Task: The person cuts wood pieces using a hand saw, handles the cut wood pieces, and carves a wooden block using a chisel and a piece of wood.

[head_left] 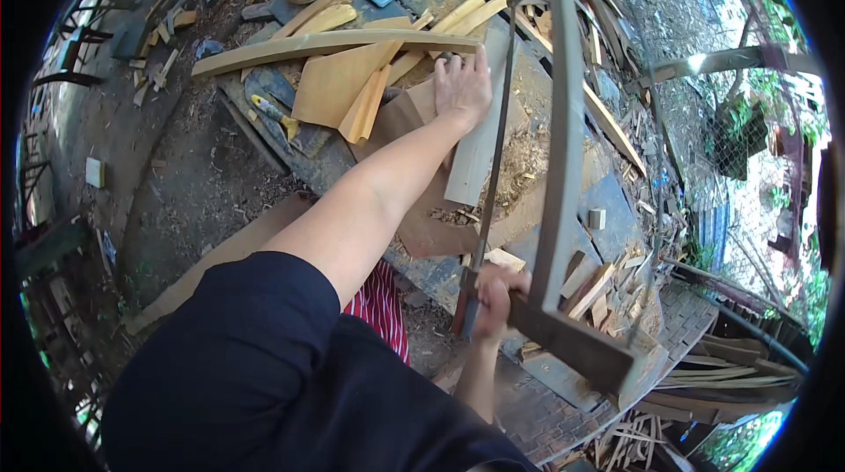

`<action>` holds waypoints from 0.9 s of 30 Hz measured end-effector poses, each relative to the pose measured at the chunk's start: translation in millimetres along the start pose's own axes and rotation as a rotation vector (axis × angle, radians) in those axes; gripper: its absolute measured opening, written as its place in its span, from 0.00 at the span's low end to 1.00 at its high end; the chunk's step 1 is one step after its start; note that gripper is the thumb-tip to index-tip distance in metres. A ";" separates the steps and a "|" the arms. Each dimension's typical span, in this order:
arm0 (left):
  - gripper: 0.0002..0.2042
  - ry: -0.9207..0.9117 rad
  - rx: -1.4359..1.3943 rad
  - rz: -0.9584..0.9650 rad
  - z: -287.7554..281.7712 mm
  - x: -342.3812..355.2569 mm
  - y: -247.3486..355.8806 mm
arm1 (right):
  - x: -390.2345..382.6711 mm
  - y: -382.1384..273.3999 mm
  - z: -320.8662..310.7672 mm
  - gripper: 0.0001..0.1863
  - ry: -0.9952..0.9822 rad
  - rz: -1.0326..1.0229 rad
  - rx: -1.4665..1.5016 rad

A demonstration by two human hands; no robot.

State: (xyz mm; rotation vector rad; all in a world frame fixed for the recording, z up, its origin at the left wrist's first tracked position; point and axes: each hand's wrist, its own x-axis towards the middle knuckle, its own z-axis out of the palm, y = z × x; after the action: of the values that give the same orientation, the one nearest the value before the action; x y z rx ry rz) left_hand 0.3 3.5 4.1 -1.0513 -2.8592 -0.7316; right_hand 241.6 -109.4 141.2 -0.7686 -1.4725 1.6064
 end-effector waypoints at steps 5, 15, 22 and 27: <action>0.22 0.024 -0.040 0.007 -3.1 2.1 3.1 | 70.0 24.3 11.1 0.09 0.084 0.113 0.078; 0.23 -0.056 -0.003 -0.039 -2.7 0.7 -1.0 | -12.1 8.5 -13.4 0.13 0.018 0.046 0.093; 0.23 -0.054 -0.039 -0.010 0.2 3.1 12.9 | 95.7 52.5 12.4 0.09 0.057 0.035 0.068; 0.23 0.032 -0.022 0.025 6.1 2.5 1.6 | 109.7 34.1 26.1 0.09 0.082 0.073 0.032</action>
State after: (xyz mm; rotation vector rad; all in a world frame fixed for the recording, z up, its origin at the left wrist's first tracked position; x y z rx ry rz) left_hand 0.2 8.7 -0.3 -1.0653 -2.8124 -0.7730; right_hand 160.1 -27.0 120.2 -0.8688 -1.3714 1.6292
